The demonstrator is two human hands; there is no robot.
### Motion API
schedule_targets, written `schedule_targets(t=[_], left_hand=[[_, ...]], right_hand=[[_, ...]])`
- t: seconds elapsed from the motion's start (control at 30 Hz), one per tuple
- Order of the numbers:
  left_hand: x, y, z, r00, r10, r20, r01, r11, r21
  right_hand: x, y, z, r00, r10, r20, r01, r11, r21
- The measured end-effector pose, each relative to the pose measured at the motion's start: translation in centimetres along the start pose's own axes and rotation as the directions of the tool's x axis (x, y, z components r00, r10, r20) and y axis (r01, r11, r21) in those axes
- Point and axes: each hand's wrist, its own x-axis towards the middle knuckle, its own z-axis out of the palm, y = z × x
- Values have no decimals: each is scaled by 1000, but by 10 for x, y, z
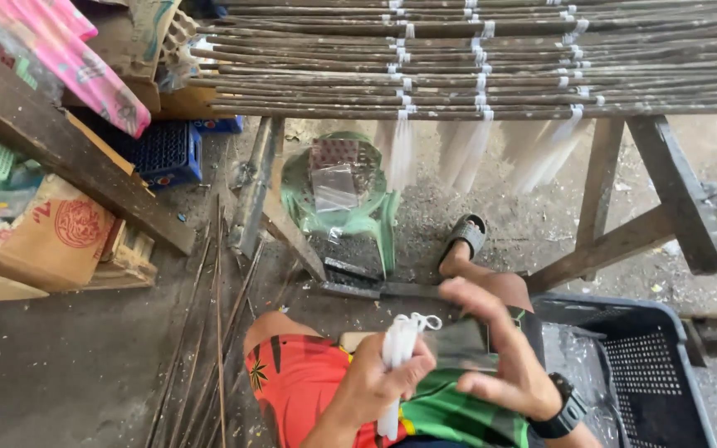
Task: The person is taking bundles of white candles from a wooden rack and placing them into clear plastic bags for packaging.
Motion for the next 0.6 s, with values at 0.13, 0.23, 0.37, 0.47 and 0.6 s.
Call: schedule_targets(t=[0.13,0.23,0.37,0.47,0.6], left_hand=[[13,-10,2,990,118,-75,-128,981,-144],[22,-14,-11,953,137,-269,-219,928,-301],[29,-20,-31,887,-89,-454,-163,858,-488],[36,-40,-43,842,-235,-485,-126,789,-601],[50,-78,-45,729,-289,-620,-161,809,-566]], right_hand=[[-33,48,11,951,174,257,-208,971,114],[-48,76,14,913,323,250,-359,927,111],[-76,116,20,839,537,88,-502,702,506],[-77,122,28,813,582,2,-389,541,745],[-73,128,40,750,662,-13,-368,434,822]])
